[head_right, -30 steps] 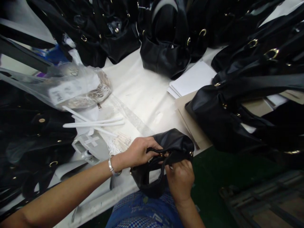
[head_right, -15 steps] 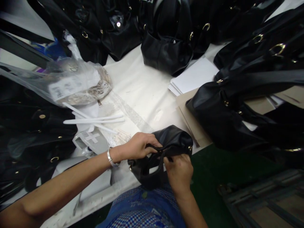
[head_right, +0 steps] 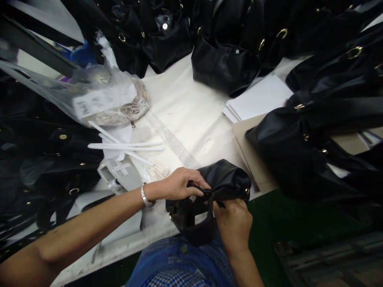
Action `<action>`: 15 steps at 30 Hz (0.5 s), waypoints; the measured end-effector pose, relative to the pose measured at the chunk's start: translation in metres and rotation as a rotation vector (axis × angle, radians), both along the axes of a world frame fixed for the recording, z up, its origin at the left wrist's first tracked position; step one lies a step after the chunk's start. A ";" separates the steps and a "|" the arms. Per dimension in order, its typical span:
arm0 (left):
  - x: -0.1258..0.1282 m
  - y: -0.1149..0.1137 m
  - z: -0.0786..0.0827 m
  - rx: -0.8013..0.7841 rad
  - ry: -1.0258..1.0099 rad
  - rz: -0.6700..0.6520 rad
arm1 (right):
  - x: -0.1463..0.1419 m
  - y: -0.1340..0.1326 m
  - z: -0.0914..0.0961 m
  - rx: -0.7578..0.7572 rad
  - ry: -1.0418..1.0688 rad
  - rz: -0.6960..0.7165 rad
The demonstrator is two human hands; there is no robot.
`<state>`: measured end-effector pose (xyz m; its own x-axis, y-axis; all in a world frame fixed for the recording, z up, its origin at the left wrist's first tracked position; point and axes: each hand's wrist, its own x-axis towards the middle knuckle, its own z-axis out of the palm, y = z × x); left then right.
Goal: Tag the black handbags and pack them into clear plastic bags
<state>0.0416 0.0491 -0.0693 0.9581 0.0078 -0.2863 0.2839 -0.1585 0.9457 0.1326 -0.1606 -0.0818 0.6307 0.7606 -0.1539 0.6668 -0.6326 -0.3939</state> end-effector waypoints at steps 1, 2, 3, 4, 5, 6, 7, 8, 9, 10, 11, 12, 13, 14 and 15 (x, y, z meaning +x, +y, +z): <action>-0.001 0.000 0.000 -0.018 0.008 0.011 | 0.000 -0.001 -0.001 -0.003 -0.003 0.013; -0.002 0.000 -0.001 -0.036 0.015 0.021 | 0.000 -0.001 -0.001 -0.004 -0.010 0.023; -0.003 -0.001 -0.001 -0.047 0.019 0.030 | 0.000 -0.002 -0.002 -0.001 -0.018 0.030; -0.003 -0.001 -0.001 -0.048 0.018 0.033 | -0.001 -0.002 -0.003 0.009 -0.026 0.036; -0.004 -0.002 -0.001 -0.030 0.012 0.030 | -0.002 -0.002 -0.004 0.029 -0.038 0.036; -0.004 -0.003 -0.001 0.008 0.002 0.026 | -0.003 -0.001 -0.005 0.053 -0.055 0.030; -0.003 -0.004 -0.001 0.062 -0.008 0.020 | -0.004 -0.001 -0.007 0.077 -0.076 0.022; -0.003 -0.005 0.000 0.118 -0.014 0.018 | -0.005 0.001 -0.008 0.103 -0.098 0.016; -0.003 -0.006 0.000 0.164 -0.015 0.030 | -0.005 0.003 -0.009 0.127 -0.112 0.017; -0.004 -0.008 -0.001 0.187 -0.012 0.063 | -0.004 0.005 -0.011 0.151 -0.118 0.028; -0.004 -0.008 -0.002 0.177 -0.005 0.113 | -0.003 0.008 -0.011 0.175 -0.115 0.048; -0.006 -0.009 -0.003 0.134 0.001 0.175 | -0.001 0.009 -0.012 0.204 -0.101 0.079; -0.008 -0.009 -0.005 0.072 0.012 0.236 | 0.001 0.009 -0.012 0.244 -0.085 0.112; -0.010 -0.009 -0.007 0.004 0.024 0.293 | 0.002 0.008 -0.012 0.295 -0.071 0.142; -0.012 -0.007 -0.009 -0.056 0.037 0.339 | 0.003 0.005 -0.012 0.351 -0.061 0.159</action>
